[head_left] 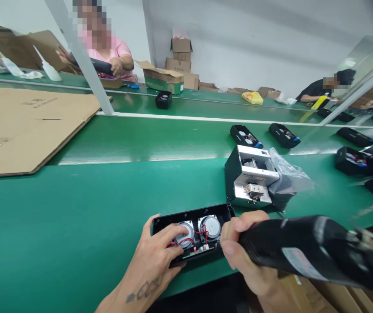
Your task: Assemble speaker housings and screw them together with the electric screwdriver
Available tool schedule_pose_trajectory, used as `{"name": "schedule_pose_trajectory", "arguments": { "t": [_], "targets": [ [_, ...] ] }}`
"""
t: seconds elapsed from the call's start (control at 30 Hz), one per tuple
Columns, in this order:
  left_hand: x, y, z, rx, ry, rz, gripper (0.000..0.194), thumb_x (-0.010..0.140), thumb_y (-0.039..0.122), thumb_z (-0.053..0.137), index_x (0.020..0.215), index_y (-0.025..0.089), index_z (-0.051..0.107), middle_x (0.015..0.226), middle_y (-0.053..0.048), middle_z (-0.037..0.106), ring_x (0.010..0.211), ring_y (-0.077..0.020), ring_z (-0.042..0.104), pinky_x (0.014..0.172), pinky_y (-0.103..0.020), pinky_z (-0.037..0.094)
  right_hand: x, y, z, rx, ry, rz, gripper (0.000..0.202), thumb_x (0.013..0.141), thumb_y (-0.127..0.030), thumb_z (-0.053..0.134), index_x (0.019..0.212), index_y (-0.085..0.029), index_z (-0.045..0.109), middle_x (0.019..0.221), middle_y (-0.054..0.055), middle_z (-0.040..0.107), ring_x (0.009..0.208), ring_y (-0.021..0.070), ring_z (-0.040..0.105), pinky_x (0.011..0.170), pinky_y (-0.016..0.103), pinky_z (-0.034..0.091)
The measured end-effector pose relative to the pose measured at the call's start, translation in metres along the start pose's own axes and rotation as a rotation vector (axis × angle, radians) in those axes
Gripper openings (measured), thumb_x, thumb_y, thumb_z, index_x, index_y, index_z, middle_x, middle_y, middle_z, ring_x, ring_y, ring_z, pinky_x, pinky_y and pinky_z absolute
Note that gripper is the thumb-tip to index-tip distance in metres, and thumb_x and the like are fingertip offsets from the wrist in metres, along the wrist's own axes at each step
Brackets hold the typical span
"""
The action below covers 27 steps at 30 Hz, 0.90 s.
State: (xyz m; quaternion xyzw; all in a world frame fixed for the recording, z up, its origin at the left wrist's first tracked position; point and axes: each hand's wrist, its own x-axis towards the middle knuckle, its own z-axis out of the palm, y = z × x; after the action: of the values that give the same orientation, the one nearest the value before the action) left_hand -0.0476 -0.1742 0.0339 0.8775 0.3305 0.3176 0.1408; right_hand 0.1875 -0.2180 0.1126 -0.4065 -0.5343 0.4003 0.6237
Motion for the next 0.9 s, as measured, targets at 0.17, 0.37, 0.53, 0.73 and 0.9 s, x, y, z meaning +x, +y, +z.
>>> {"name": "schedule_pose_trajectory", "arguments": {
  "t": [0.17,0.37,0.53,0.73,0.9],
  "targets": [
    [0.003,-0.006,-0.003,0.059,-0.05,0.008,0.017,0.079,0.026,0.092,0.083,0.029,0.076,0.125,0.006,0.077,0.099,-0.0208,0.075,0.13,-0.053,0.016,0.048,-0.027,-0.033,0.016,0.259,-0.229,0.024,0.094,-0.029,0.083,0.101,-0.028,0.06,0.057,-0.011,0.052,0.044,0.0115,0.047,0.048,0.027,0.041],
    [0.007,-0.007,-0.008,0.091,-0.066,0.064,0.013,0.082,0.028,0.089,0.078,0.027,0.076,0.123,0.004,0.078,0.09,-0.0195,0.075,0.129,-0.055,0.024,0.114,-0.013,-0.087,-0.333,0.593,-0.326,0.036,0.083,-0.04,0.091,0.095,-0.023,0.062,0.059,-0.009,0.06,0.045,0.0128,0.054,0.051,0.029,0.046],
    [0.005,-0.006,-0.006,0.063,-0.047,0.038,0.012,0.082,0.026,0.09,0.083,0.028,0.077,0.123,0.002,0.079,0.091,-0.0191,0.075,0.132,-0.058,0.018,0.09,-0.004,-0.087,-0.299,0.303,-0.045,0.038,0.081,-0.04,0.093,0.096,-0.022,0.064,0.053,-0.009,0.056,0.041,0.0121,0.05,0.044,0.027,0.042],
    [0.003,0.0,-0.003,-0.024,-0.069,-0.039,0.026,0.075,0.028,0.099,0.083,0.026,0.075,0.125,0.003,0.077,0.104,-0.0219,0.076,0.133,-0.059,0.009,0.016,-0.022,-0.047,0.07,0.052,0.161,0.029,0.095,-0.033,0.082,0.117,-0.027,0.064,0.058,-0.01,0.053,0.04,0.0096,0.044,0.04,0.024,0.038],
    [0.001,0.003,-0.003,-0.051,-0.104,-0.065,0.031,0.074,0.03,0.101,0.084,0.025,0.073,0.128,0.006,0.075,0.109,-0.0207,0.075,0.134,-0.057,0.002,-0.001,-0.034,0.014,0.282,-0.001,0.013,0.023,0.103,-0.032,0.071,0.125,-0.035,0.063,0.06,-0.009,0.047,0.044,0.0103,0.044,0.042,0.023,0.038]
  ]
}}
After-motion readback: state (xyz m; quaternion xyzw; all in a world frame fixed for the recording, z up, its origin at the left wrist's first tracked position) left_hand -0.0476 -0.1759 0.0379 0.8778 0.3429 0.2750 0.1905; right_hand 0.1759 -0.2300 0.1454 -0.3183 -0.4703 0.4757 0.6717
